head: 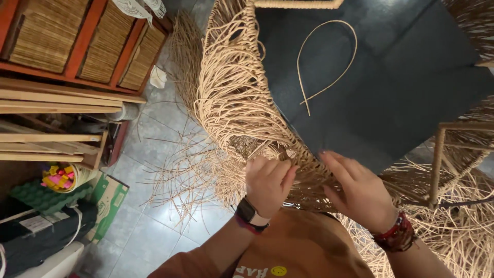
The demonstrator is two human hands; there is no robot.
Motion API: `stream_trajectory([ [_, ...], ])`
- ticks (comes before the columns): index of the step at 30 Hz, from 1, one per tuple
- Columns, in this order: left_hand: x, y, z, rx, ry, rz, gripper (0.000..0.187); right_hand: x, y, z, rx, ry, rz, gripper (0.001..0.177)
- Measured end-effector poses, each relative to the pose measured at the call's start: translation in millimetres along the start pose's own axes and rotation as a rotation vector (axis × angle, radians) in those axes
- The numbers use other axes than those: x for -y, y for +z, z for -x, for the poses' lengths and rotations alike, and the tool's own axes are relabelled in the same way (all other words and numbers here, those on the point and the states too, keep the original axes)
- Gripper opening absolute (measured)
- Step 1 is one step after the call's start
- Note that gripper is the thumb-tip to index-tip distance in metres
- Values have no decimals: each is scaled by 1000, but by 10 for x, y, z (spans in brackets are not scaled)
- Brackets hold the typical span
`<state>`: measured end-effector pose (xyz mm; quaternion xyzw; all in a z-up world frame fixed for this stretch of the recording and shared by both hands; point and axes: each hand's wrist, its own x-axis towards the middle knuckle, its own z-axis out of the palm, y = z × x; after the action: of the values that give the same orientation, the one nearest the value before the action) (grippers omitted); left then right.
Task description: Weaving and tying natural fibers onto a large circular frame to create a decorative furniture piece
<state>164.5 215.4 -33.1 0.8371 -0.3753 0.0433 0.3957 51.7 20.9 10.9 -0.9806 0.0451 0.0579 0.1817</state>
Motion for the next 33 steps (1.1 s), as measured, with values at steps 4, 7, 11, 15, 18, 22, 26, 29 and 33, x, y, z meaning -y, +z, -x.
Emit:
stream_trajectory([
  [4, -87, -77, -50, -11, -40, 13, 13, 82, 18, -134, -26, -159, -51, 60],
  [7, -149, -130, -101, 6, -60, 118, 14, 126, -1, -186, -29, -131, -66, 56],
  [11, -15, 117, 124, 108, -207, 259, 15, 125, 18, -170, -146, -146, -102, 42],
  [15, 324, 527, 224, 158, -238, 375, 28, 98, 75, -153, -210, -185, -81, 32],
  [18, 347, 556, 140, 141, -206, 440, 29, 60, 67, -62, -194, -199, -99, 30],
  [22, 243, 248, 47, 111, -267, 178, 17, -133, -16, 200, -190, -74, -187, 37],
  [26, -58, -5, -135, -124, -123, 145, 14, -392, -48, 439, -251, 75, -178, 33],
  [29, -152, 92, -160, -109, -164, 82, 9, -545, -30, 560, -241, 112, -178, 22],
  [33, -228, 88, -215, -118, -189, 49, 9, -721, 59, 742, -246, 108, -118, 23],
])
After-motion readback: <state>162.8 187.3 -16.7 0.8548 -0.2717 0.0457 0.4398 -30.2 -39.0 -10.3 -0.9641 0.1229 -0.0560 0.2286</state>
